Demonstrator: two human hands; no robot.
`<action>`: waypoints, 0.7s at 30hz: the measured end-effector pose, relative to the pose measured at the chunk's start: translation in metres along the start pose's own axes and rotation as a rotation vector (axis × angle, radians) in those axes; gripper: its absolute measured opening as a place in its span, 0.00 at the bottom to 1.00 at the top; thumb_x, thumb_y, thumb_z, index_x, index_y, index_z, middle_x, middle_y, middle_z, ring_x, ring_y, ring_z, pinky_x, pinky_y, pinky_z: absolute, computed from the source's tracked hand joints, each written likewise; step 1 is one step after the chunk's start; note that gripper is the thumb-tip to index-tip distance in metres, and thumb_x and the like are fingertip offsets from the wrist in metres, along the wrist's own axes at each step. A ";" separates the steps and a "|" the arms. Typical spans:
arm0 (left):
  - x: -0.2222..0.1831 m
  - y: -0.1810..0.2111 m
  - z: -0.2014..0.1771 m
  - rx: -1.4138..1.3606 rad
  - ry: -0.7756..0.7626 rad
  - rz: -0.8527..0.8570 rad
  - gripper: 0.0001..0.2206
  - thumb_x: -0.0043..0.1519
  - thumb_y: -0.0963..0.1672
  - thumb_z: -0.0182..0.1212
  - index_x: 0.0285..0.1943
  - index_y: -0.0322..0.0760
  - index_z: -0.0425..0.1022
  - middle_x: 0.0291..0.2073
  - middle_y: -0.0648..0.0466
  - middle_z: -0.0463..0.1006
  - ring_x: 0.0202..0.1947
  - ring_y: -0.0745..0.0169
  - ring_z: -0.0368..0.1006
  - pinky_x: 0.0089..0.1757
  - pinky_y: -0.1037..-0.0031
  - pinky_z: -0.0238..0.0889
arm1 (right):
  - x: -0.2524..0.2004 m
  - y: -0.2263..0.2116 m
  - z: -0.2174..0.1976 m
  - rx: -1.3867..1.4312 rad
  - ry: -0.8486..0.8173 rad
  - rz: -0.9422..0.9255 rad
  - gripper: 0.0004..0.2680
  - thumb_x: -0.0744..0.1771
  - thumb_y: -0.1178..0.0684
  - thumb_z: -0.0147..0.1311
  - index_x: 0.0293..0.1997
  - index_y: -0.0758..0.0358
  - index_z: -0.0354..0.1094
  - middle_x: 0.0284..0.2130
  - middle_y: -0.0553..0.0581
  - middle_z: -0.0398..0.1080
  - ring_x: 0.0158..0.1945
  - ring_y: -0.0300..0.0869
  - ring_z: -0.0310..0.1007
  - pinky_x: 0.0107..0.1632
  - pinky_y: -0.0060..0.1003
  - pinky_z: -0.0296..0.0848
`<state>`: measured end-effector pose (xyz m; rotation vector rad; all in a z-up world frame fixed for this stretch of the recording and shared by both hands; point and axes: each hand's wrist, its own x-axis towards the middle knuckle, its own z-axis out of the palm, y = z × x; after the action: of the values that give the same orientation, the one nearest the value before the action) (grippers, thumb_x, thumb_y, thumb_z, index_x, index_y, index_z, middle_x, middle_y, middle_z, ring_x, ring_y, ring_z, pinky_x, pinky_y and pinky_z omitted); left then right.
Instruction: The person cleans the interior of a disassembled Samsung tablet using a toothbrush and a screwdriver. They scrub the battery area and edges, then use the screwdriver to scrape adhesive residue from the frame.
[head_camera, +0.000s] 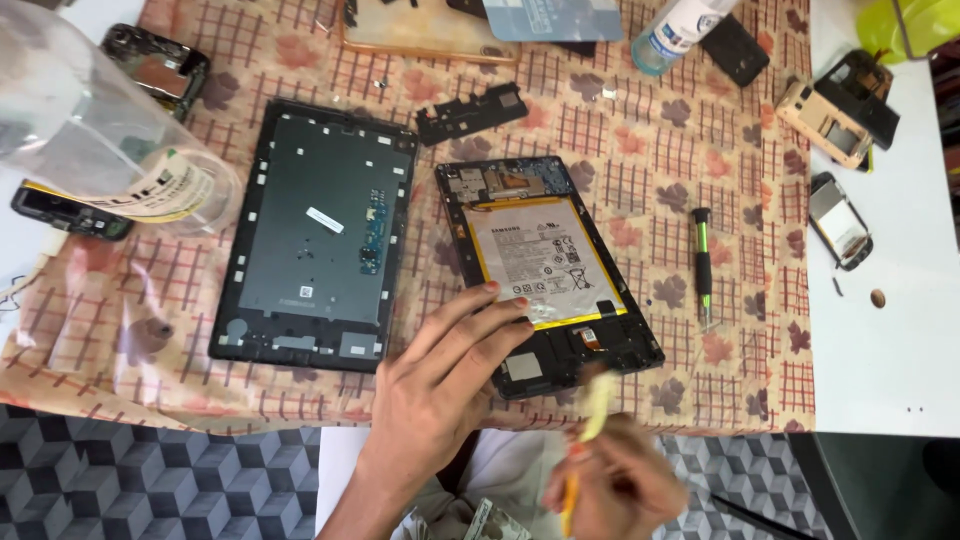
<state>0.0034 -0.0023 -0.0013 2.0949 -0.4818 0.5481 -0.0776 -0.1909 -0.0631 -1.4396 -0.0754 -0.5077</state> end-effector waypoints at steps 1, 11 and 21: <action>-0.001 0.000 0.000 -0.006 -0.015 -0.008 0.25 0.44 0.33 0.61 0.54 0.38 0.77 0.54 0.57 0.79 0.61 0.52 0.73 0.43 0.70 0.78 | -0.008 0.000 0.002 0.064 -0.074 -0.007 0.05 0.68 0.61 0.57 0.46 0.69 0.74 0.30 0.66 0.78 0.15 0.37 0.74 0.16 0.30 0.70; 0.000 0.004 0.003 0.007 -0.013 -0.019 0.23 0.47 0.34 0.57 0.53 0.36 0.77 0.53 0.55 0.80 0.61 0.50 0.74 0.42 0.67 0.78 | 0.011 0.006 -0.017 -0.143 0.168 0.030 0.04 0.68 0.61 0.56 0.38 0.75 0.72 0.27 0.62 0.70 0.15 0.37 0.69 0.14 0.29 0.65; 0.001 0.005 0.006 0.033 0.000 -0.017 0.21 0.49 0.33 0.56 0.52 0.37 0.78 0.53 0.55 0.80 0.61 0.50 0.74 0.49 0.64 0.77 | 0.014 0.009 -0.015 -0.119 0.142 0.025 0.04 0.67 0.63 0.58 0.39 0.76 0.73 0.29 0.64 0.72 0.15 0.37 0.70 0.15 0.28 0.65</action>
<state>0.0029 -0.0096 -0.0004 2.1284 -0.4570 0.5497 -0.0653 -0.2090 -0.0685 -1.5139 0.0877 -0.6004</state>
